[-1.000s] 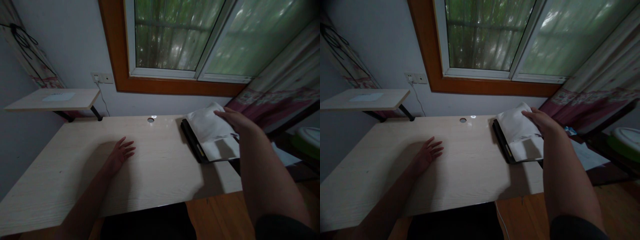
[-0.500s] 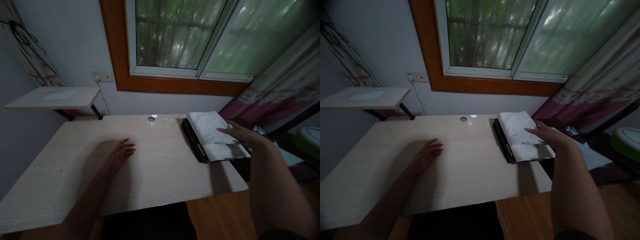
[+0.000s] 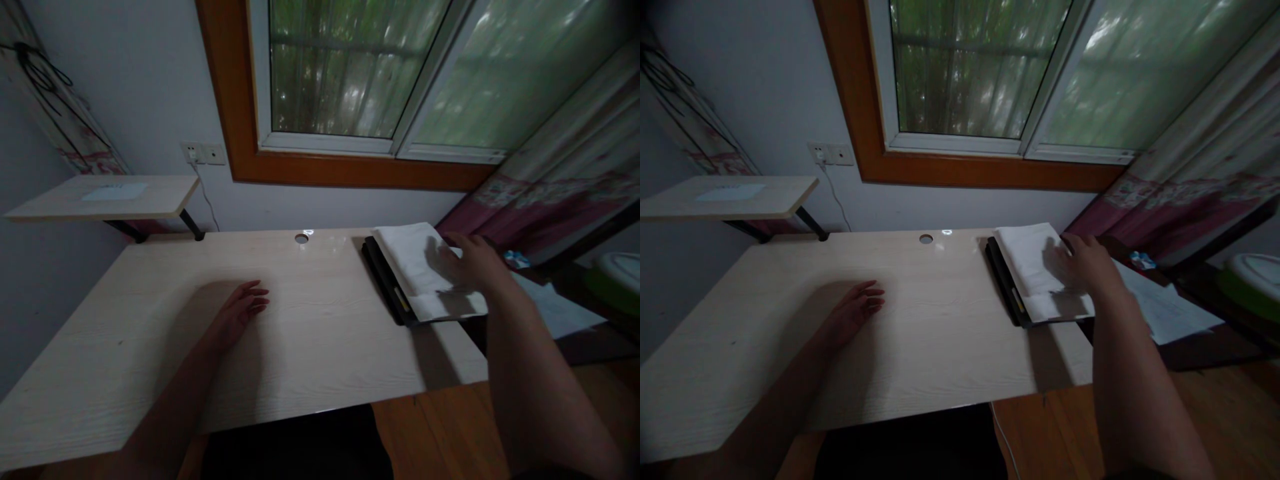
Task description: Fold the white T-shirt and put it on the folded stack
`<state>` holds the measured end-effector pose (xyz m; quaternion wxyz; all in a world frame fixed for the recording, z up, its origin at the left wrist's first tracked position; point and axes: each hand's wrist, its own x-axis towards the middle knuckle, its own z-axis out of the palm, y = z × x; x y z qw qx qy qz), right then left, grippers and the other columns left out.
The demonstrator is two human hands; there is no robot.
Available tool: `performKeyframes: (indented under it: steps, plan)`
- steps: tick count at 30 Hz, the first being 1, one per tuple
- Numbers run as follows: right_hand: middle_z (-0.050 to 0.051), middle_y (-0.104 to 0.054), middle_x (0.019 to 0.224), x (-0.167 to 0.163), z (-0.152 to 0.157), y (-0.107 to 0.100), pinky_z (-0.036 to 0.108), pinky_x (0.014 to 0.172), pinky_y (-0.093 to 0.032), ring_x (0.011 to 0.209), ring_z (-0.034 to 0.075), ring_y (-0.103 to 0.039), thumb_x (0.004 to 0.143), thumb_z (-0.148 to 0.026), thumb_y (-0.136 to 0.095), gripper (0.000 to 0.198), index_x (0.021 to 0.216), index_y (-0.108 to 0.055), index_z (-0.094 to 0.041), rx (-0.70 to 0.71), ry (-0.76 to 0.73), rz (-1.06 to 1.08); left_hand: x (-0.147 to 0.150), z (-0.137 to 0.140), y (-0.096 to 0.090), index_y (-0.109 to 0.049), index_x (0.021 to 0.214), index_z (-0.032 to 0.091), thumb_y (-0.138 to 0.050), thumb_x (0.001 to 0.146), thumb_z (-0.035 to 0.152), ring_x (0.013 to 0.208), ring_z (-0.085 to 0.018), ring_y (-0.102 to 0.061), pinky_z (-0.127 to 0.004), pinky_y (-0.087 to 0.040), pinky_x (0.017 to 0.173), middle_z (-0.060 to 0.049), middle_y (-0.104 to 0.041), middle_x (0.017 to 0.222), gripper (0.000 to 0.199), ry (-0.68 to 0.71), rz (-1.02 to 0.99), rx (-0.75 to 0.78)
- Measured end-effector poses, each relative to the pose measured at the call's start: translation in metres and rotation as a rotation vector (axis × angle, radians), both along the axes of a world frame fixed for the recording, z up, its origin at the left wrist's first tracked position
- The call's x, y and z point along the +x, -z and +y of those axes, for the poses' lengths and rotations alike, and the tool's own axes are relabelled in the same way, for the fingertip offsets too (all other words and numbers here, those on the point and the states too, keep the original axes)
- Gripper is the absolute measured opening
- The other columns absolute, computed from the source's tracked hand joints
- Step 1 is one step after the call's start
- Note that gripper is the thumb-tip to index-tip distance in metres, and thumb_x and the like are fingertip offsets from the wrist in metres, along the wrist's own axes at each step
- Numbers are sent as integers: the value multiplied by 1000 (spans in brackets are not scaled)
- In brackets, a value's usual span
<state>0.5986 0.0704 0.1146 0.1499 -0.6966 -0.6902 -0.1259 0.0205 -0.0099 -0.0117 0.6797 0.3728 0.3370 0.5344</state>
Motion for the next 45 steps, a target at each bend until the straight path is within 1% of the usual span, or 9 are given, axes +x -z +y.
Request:
performKeyframes:
  steps: [5,9,13,20,27,35,39,42,45]
  plan:
    - [22,-46,153,-42,31,11,47,118,-36,143,32,-43,104,-42,-37,58,149,-50,-8,-90,-299,-16,-1,1,4,-66,129,22,-71,89,28,104,-19,-71,-34,-54,95,-11,-71,124,41,1,18,2]
    - [15,-32,164,-62,52,25,65,118,-31,151,36,-31,104,-54,-27,65,157,-40,-17,-300,-159,-38,-1,1,3,-66,129,22,-71,89,28,104,-19,-70,-33,-54,95,-10,-72,124,41,4,9,-2]
    - [10,-23,168,-65,55,34,65,120,-26,154,35,-23,104,-60,-20,70,161,-31,-22,-378,-82,-69,0,0,3,-67,129,22,-72,89,29,104,-20,-71,-34,-53,95,-11,-72,124,42,5,9,-10]
    - [17,-21,167,-54,27,44,59,121,-30,154,35,-22,104,-57,-25,71,161,-30,-15,-306,-190,-55,1,-2,-1,-68,129,21,-71,90,29,103,-19,-70,-34,-53,95,-11,-73,123,40,11,21,-4]
    - [17,-27,166,-48,-13,52,63,115,-37,152,37,-28,103,-59,-31,70,160,-32,-19,-257,-263,-12,1,-4,-5,-68,130,23,-70,90,27,105,-19,-69,-33,-53,95,-10,-71,125,40,18,37,2]
    - [20,-37,161,-90,-74,38,70,109,-41,146,43,-37,101,-58,-43,65,153,-44,-19,-156,-365,-91,2,-6,-8,-67,130,26,-73,86,29,118,-25,-64,-37,-53,97,-11,-59,145,44,-40,95,90]
    - [12,-43,159,-142,-86,26,60,121,-34,149,33,-36,104,-51,-45,60,158,-37,-24,-187,-575,37,4,-6,-5,-60,138,30,-69,90,35,140,-28,-48,-44,-45,113,-8,-48,156,49,-139,274,235]
    - [9,-37,162,-182,-86,31,57,121,-36,149,32,-36,103,-51,-52,70,163,-24,-29,-248,-694,156,2,-4,-1,-54,144,32,-69,91,41,150,-30,-34,-51,-34,122,-7,-36,164,56,-207,611,438]
    - [6,-29,166,-215,-79,48,56,123,-32,151,31,-32,101,-51,-58,79,165,-15,-33,-308,-807,193,0,-2,4,-51,149,30,-71,88,45,156,-33,-21,-57,-17,127,-7,-28,168,65,-161,1003,647]
